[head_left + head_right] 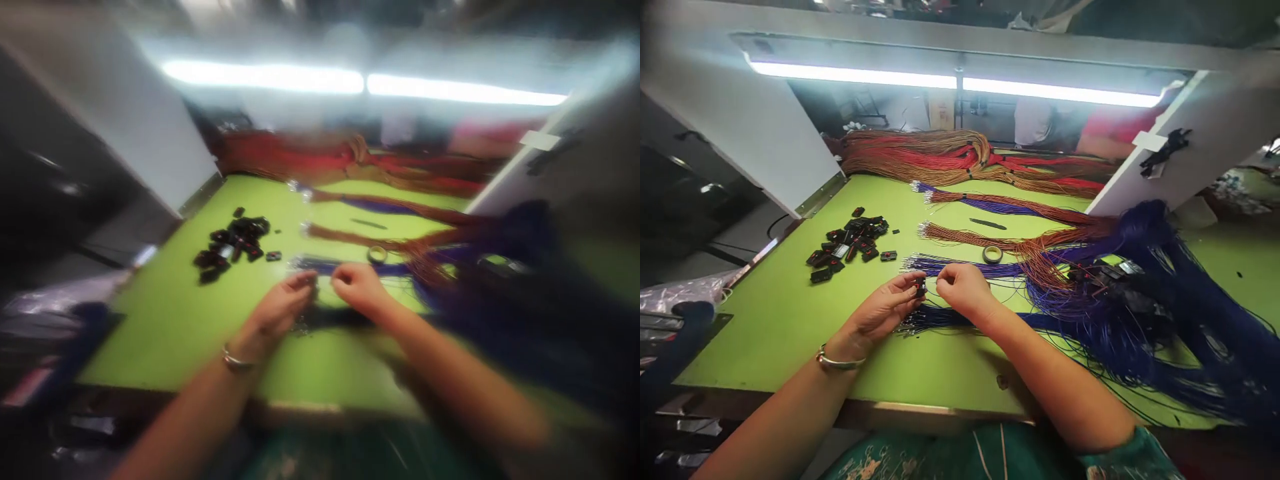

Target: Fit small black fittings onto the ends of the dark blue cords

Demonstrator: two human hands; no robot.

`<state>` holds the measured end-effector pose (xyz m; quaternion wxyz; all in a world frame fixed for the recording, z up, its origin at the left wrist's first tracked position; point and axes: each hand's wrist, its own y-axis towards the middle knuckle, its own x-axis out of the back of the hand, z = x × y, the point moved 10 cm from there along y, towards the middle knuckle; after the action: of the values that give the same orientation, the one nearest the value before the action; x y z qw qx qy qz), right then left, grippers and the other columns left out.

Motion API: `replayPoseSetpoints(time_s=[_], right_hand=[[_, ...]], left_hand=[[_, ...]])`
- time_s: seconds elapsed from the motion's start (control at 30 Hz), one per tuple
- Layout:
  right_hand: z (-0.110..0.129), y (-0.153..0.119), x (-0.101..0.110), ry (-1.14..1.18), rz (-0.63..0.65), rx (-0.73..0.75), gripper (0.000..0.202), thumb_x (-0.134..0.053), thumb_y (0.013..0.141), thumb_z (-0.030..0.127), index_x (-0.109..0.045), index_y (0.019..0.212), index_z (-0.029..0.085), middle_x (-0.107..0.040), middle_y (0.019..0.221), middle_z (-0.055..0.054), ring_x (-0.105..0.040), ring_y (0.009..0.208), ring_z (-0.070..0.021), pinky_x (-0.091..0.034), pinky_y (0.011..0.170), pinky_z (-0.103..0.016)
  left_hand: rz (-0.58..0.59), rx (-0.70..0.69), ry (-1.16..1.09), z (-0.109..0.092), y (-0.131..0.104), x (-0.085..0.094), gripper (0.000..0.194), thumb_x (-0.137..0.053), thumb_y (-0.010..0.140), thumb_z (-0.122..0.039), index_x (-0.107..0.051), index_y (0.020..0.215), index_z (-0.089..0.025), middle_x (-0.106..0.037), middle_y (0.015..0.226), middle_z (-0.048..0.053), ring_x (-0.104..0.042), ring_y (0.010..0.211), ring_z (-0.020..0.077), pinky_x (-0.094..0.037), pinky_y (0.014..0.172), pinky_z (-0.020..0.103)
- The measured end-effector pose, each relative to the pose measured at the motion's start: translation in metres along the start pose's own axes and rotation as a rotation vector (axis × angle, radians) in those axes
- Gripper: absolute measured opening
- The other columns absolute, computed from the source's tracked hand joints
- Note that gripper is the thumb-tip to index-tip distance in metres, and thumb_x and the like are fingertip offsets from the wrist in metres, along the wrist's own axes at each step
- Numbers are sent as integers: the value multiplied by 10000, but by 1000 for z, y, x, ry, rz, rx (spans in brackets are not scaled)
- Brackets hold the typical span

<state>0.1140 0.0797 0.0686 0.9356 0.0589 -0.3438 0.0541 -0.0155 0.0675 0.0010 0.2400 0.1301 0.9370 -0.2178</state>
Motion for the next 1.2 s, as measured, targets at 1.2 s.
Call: replayPoseSetpoints(time_s=[1.2], right_hand=[[18, -16, -29, -402, 20, 199, 173, -438, 852, 213, -580, 772, 156, -639, 779, -54, -530, 681, -134, -344, 639, -235]], left_hand=[[36, -171, 269, -4, -2, -6, 338, -737, 685, -224, -681, 1008, -143, -691, 960, 93, -609, 885, 177, -462, 820, 278]])
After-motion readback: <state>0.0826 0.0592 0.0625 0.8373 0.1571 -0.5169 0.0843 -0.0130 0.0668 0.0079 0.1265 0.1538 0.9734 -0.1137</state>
